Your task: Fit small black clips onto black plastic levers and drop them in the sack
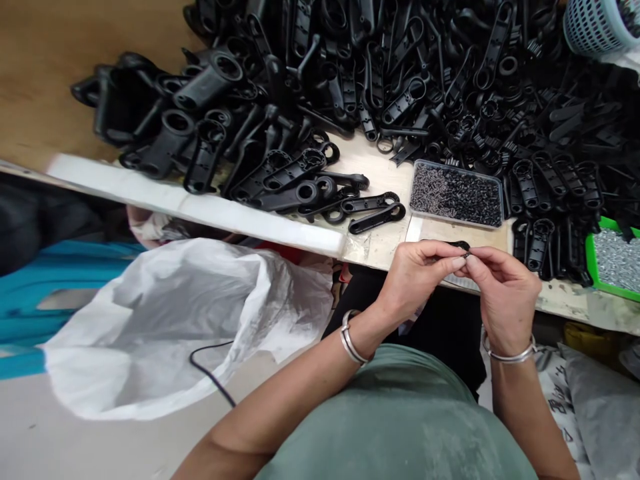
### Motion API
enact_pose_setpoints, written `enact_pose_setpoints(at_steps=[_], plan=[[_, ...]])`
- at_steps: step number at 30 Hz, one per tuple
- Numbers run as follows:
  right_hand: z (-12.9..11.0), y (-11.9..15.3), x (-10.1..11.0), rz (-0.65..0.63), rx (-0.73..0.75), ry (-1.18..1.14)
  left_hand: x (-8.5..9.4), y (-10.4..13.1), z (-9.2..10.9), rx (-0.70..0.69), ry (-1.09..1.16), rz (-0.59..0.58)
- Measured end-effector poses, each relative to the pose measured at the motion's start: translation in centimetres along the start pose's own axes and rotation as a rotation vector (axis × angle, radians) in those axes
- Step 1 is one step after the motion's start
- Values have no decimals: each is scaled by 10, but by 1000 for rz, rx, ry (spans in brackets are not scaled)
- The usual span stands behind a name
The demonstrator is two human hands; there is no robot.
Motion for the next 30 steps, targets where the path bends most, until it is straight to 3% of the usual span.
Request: enact_pose_setpoints(at_steps=[5,10,14,18,21,23,26,30], plan=[[-9,5,3,58,49,208,1,0,1,-47,-87,-27],[-17,12,4,48,238,516,4,0,8,-203,-377,-101],[-17,17,1,28,347,587,5,5,10,-302,-563,-170],[-6,16,9,42,279,599,0,14,20,-493,-827,-312],[4,8,23,107,180,617,0,16,33,-744,-1198,-288],[7,2,29,130,152,640,2,11,34,-840,-1420,-267],[5,-4,27,121,191,708,6,1,25,-851,-1537,-348],[-5,-5,16,100,328,808,11,2,17,-842,-1478,-377]])
Point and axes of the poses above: each hand's wrist, its own y-axis away from the middle knuckle, its own x-axis out of the back of the hand, z = x × y, the point moved 6 cm from there along -y, towards the middle knuckle, and after that the axes turned 10 degrees about -x, right-handed, at the moved point
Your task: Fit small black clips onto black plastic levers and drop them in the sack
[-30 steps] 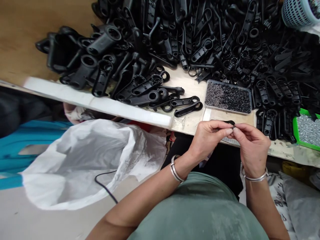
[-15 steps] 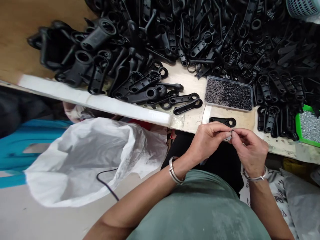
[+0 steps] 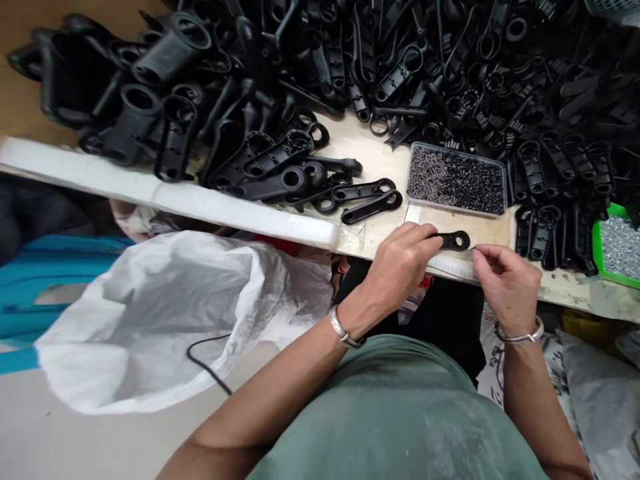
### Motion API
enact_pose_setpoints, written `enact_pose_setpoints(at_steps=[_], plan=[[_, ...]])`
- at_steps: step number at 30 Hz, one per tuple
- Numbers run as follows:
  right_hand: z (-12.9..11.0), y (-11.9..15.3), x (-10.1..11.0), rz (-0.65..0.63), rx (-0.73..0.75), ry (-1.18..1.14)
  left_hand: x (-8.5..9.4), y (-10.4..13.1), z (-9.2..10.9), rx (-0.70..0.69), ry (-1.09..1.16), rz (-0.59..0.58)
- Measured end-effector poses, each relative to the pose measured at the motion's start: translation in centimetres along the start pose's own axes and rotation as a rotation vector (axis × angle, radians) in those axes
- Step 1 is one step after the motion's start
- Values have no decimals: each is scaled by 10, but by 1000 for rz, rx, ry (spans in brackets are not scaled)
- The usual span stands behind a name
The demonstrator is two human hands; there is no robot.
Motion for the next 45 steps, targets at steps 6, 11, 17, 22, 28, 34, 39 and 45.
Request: enact_pose_setpoints(at_steps=[6,11,17,22,28,34,39,45], plan=[[-17,1,-8,-6,211,151,2,7,5,10,105,77],[-29,4,-15,23,348,269,1,8,4,12,122,100],[-39,3,-20,-81,324,397,-1,10,4,1,130,127],[-27,-14,-16,-354,99,165,-3,11,3,2,123,149],[-14,-27,-20,-483,-127,132,-5,13,3,4,125,145],[-35,-26,-18,-411,65,358,-3,13,4,-28,113,178],[-50,-15,-28,-309,201,687,-3,14,4,-19,124,176],[-53,-14,-32,-276,206,767,-3,17,2,-20,132,206]])
Point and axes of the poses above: each hand's wrist, its own y-axis away from the middle knuckle, its own x-axis out of the back of the hand, z = x × y, the point moved 6 cm from there along -y, towards the middle knuckle, and after that the axes turned 10 degrees about -x, right-handed, at the moved point
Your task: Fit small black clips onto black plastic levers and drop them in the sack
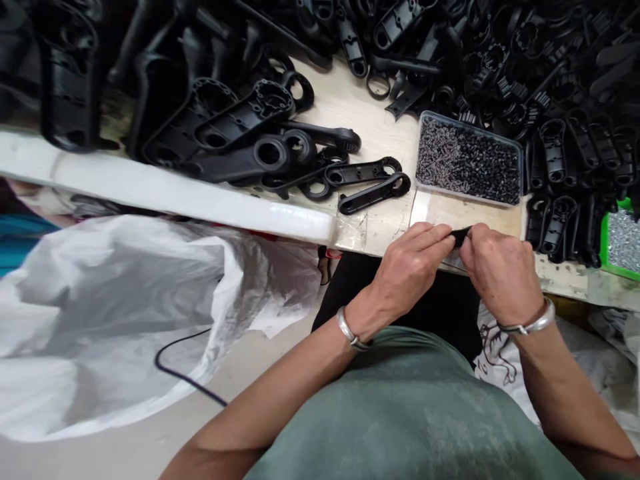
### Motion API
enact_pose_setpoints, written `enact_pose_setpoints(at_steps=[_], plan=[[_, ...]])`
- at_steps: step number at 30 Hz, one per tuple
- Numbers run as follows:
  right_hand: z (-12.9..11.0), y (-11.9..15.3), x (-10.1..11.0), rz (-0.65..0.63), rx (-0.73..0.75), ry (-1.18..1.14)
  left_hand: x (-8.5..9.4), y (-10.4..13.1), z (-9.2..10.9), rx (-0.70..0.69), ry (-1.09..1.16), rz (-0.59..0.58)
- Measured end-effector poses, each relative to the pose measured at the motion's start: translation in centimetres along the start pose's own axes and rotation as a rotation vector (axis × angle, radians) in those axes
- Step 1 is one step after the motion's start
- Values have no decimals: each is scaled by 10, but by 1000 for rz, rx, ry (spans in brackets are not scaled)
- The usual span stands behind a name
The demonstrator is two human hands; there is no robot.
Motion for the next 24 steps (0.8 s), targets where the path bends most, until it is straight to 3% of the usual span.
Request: enact_pose_setpoints(at_steps=[3,6,8,10,14,24], plan=[[23,3,-9,-92,-110,-470,2,-2,1,19,5,15],[46,15,-24,-96,-412,-1057,8,-4,5,34,16,70],[47,24,-34,-102,-542,-1350,11,-5,10,37,14,121],[36,29,-40,-166,-558,-1561,13,-5,15,25,0,155],[24,29,-42,-192,-582,-1774,15,-5,25,-4,-16,174],[20,26,-43,-234,-681,-1942,22,-2,39,-85,-49,188]])
Point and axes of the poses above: each hand's wrist, its own y-axis away from the middle knuckle, its own x-axis out of the back of the hand, z = x × y, the point moved 6 cm from there along -y, towards the middle knuckle, and after that the axes turned 10 degrees about -x, right-handed, at the moved point
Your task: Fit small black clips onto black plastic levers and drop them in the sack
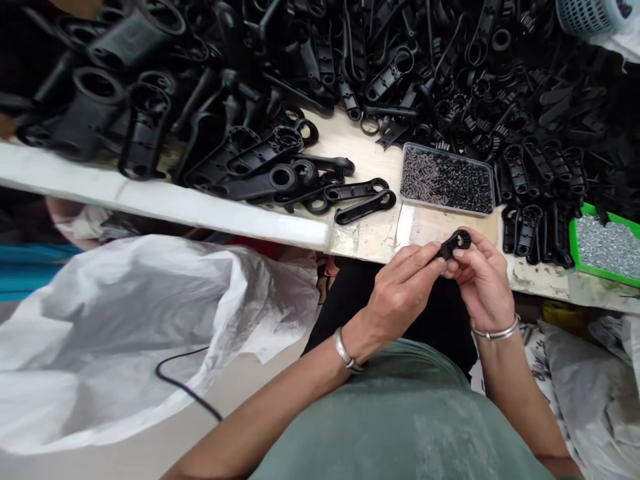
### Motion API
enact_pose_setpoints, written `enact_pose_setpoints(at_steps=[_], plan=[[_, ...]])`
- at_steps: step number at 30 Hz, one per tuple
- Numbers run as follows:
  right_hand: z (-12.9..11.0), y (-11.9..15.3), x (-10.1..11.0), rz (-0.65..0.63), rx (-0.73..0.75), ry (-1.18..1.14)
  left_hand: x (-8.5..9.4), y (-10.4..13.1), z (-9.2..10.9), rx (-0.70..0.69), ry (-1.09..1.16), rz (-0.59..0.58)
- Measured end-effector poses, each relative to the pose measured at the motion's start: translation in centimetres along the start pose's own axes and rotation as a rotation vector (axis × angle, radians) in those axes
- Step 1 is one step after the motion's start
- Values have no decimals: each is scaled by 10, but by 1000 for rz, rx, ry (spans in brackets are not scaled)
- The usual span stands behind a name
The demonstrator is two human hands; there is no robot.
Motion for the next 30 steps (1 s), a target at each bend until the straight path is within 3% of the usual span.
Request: enact_pose_setpoints(at_steps=[5,10,13,17,20,22,25,30], plan=[[4,4,-2,-84,-39,41,2,7,1,6,17,21],[-12,8,22,-34,78,440,2,11,2,-88,111,-170],[-40,7,38,57,224,796,23,4,-11,-121,-99,-156],[-83,0,45,274,416,1274,48,-11,-48,47,-452,-166],[-102,-15,44,471,390,1631,47,-16,-69,168,-561,-298],[-104,-25,44,535,334,1775,43,-16,-77,219,-586,-370],[-102,-33,48,587,356,1817,37,-14,-83,251,-606,-409],[-94,-15,53,568,604,1630,37,-10,-87,251,-604,-381]])
Point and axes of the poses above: each hand's wrist, its own y-axis away from the middle knuckle, its own x-axis out of the back of the hand, z = x × y, the point moved 6 cm from there along -y, towards the middle knuckle, and after that the axes turned 10 degrees about -x, right-handed, at the moved point
